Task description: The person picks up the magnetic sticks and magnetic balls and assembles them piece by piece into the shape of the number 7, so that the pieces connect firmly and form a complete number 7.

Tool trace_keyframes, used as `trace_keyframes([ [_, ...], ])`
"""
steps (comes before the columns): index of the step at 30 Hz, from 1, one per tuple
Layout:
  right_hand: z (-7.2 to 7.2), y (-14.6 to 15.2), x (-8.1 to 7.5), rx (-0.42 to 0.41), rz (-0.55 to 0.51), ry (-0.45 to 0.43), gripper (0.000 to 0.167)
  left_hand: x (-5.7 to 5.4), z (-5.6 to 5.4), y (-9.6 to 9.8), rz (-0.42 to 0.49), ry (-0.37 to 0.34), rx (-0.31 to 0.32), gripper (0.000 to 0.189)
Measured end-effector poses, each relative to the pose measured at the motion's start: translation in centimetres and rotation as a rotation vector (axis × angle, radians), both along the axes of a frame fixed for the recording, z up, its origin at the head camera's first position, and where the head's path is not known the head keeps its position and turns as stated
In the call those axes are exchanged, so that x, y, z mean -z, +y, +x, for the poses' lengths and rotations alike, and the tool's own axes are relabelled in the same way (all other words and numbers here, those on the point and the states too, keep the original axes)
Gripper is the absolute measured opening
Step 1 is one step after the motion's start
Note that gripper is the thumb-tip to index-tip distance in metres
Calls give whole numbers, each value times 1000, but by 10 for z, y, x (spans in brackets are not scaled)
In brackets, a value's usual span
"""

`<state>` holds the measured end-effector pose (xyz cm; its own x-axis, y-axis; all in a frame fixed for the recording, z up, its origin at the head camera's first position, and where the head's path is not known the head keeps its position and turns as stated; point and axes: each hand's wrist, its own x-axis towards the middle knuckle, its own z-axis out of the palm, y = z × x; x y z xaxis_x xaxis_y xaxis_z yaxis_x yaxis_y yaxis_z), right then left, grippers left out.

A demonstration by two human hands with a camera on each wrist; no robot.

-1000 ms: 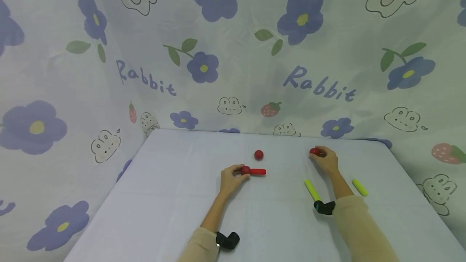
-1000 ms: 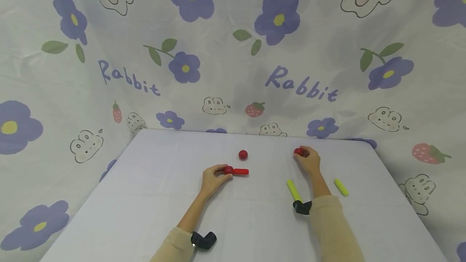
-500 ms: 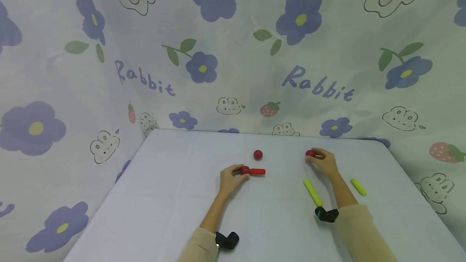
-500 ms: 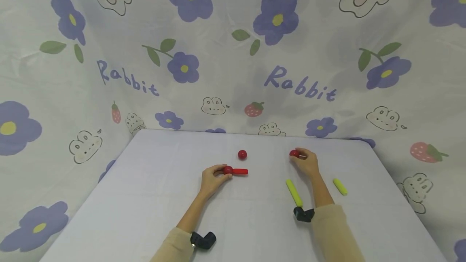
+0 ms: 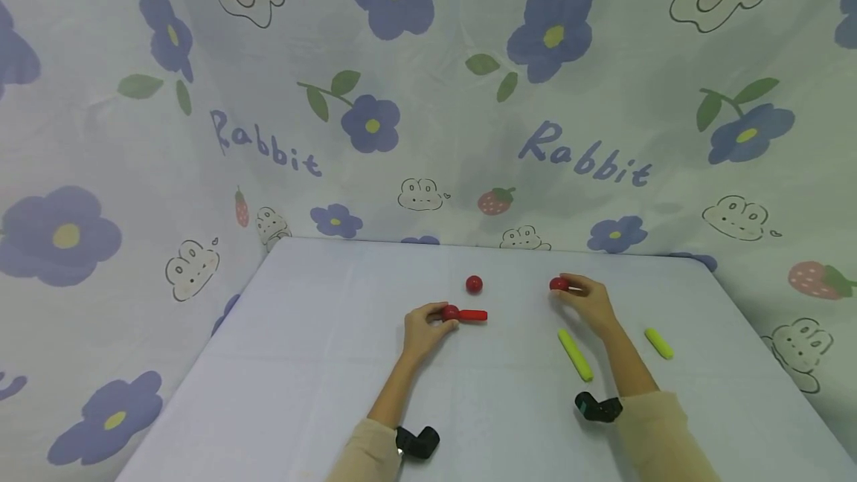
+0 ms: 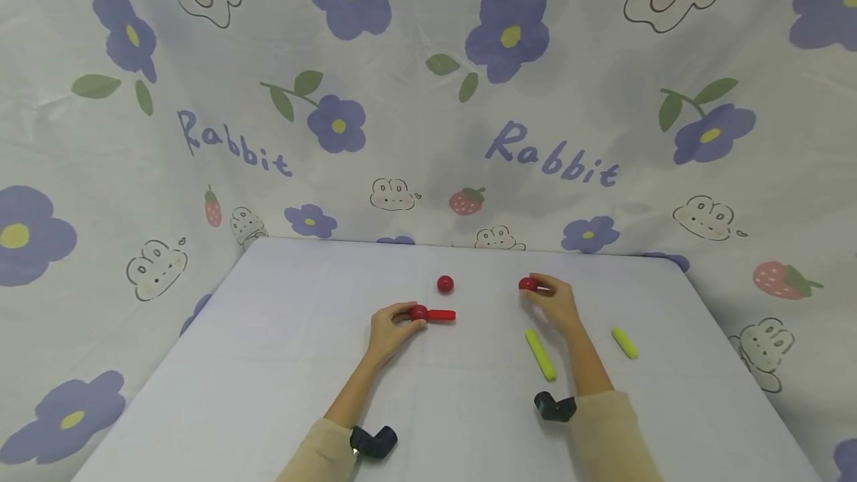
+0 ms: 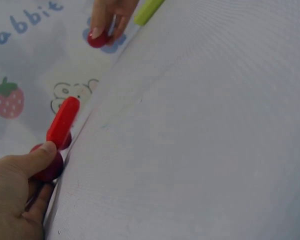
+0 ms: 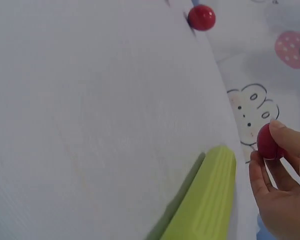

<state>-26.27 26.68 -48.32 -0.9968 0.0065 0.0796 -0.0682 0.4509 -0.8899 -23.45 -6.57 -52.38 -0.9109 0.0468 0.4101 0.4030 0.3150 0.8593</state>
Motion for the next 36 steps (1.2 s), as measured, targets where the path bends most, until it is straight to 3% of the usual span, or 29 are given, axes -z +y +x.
trace_keyframes([
  [16, 10, -27, -12, -53, -60, -10, 55, 1, 0, 0, 7, 0, 1, 39],
  [36, 24, -50, -5, -70, -143, -118, 60, -2, 2, 0, -9, 12, -6, 39],
])
